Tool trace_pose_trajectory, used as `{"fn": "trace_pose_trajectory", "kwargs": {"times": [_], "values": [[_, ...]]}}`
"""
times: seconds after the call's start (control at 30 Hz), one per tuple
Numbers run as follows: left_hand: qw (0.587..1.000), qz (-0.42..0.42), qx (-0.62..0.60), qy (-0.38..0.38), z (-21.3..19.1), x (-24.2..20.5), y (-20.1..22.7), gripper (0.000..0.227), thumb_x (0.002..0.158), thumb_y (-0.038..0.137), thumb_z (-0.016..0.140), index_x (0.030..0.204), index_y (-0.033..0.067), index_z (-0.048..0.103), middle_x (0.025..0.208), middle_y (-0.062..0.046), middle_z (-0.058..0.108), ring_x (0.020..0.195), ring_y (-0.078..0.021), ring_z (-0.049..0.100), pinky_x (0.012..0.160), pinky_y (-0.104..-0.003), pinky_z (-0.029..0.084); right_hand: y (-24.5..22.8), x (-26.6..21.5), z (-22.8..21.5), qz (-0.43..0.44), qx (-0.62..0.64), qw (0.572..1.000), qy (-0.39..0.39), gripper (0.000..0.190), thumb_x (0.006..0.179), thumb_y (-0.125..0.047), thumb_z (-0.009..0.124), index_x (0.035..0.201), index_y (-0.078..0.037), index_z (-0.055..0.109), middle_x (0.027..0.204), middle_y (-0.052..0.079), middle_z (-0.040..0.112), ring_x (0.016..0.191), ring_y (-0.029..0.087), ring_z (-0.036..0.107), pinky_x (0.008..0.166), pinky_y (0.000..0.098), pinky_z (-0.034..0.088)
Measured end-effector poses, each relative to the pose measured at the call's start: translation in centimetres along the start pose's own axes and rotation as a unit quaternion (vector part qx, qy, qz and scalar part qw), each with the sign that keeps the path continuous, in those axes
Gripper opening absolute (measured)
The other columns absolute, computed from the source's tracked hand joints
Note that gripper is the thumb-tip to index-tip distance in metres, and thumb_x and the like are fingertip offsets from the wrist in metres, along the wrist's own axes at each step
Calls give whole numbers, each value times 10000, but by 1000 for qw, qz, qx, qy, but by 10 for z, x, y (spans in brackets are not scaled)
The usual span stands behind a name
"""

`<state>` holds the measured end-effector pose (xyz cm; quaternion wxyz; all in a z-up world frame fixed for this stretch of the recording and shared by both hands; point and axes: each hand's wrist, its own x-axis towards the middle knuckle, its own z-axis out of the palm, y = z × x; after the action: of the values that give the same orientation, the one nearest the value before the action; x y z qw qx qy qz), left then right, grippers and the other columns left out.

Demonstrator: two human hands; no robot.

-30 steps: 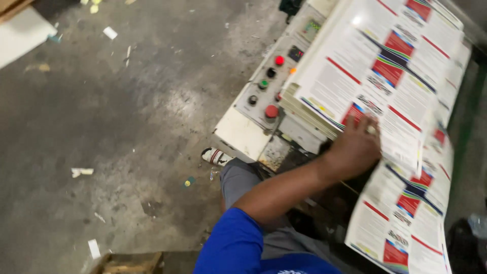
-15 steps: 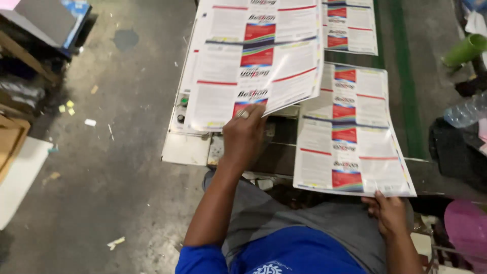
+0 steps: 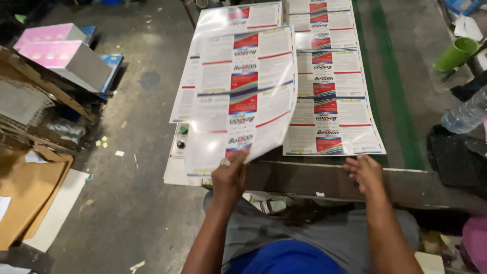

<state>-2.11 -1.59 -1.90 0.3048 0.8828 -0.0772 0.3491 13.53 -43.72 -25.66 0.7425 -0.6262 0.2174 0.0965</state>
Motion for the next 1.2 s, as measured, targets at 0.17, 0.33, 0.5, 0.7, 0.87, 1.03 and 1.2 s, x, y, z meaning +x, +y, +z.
{"fn": "trace_pose_trajectory", "kwargs": {"times": [0.17,0.33,0.5,0.7,0.87,1.03,1.2], "values": [[991,123,-55,-17,34,-9,32,412,861,-26,697,1263,65,676,1231,-168,716,1055,-356,743,884,-426,607,-10,-101,52,3,-21,999,-43,513,998,-284,581,1483,-129,526,1126,106,742,883,207,709,664,344,511],[981,153,-1,-123,84,-27,68,386,894,122,723,1265,27,683,1339,-168,678,1301,-335,633,1131,-497,469,-20,-177,87,-103,8,940,-326,500,870,-203,694,1341,-105,556,1138,7,711,989,126,702,688,331,575],[967,165,-37,-188,78,-3,81,475,888,278,741,1281,26,653,1358,-206,628,1339,-395,544,1119,-569,390,-13,-171,72,-36,123,978,-165,307,995,-180,599,1276,-58,609,1028,67,749,823,171,713,591,322,529],[967,121,152,-163,80,40,-30,554,958,297,693,1429,36,564,1495,-172,561,1448,-357,470,1192,-544,338,19,-149,2,-68,144,986,-53,220,1033,-146,574,1235,-60,586,1002,100,727,783,204,728,534,297,500],[970,83,210,-94,52,66,-55,785,907,464,711,1447,-58,482,1521,-282,477,1434,-457,380,1143,-589,295,52,-149,-45,-58,128,990,9,209,1049,-129,569,1237,-38,562,1007,101,715,802,228,736,538,307,513],[962,80,241,-101,56,42,-70,533,964,309,659,1388,-4,580,1471,-229,566,1393,-399,505,1135,-542,365,73,-153,-73,-32,85,993,73,226,1054,-121,567,1257,-25,590,1023,127,719,829,234,725,544,311,507],[958,108,249,-96,36,49,-64,342,975,110,613,1304,19,636,1351,-174,675,1302,-332,620,1108,-490,444,92,-156,-87,-2,59,996,71,204,1078,-139,557,1230,-2,557,1019,145,716,831,249,736,553,302,516]]}}
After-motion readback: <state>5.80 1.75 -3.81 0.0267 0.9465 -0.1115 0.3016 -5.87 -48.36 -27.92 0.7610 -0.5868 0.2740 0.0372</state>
